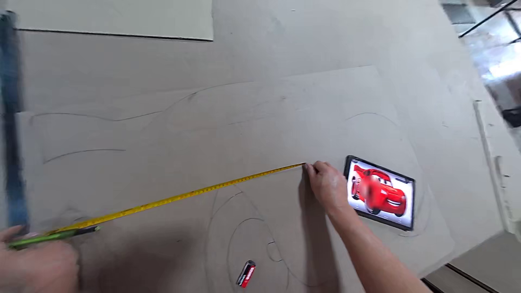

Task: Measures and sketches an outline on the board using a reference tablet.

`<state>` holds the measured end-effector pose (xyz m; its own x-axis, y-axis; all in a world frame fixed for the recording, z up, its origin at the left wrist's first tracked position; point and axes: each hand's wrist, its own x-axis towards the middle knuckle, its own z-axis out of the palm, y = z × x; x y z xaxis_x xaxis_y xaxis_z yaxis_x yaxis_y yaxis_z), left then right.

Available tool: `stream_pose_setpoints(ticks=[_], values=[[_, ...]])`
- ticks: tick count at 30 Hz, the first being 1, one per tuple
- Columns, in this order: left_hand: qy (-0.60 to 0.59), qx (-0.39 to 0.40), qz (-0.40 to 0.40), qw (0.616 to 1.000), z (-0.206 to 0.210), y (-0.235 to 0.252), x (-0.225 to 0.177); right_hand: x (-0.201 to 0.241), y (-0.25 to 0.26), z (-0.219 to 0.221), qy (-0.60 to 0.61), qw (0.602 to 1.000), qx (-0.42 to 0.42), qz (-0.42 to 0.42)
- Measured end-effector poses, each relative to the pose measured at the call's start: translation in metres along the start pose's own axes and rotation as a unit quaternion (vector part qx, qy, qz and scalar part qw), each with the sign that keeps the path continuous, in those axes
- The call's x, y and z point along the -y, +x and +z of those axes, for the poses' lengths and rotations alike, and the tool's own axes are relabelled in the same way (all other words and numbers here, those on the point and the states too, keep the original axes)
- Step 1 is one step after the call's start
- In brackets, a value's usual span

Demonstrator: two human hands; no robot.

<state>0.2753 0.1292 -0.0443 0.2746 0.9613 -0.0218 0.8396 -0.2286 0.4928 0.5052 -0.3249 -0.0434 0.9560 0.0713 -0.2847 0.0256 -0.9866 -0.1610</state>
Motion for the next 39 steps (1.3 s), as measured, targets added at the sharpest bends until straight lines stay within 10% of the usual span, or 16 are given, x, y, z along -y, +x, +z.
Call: stream_pose_setpoints(ticks=[39], values=[[0.061, -0.046, 0.074, 0.994, 0.032, 0.09, 0.014, 0.034, 0.075, -0.015, -0.025, 0.998, -0.021, -0.053]])
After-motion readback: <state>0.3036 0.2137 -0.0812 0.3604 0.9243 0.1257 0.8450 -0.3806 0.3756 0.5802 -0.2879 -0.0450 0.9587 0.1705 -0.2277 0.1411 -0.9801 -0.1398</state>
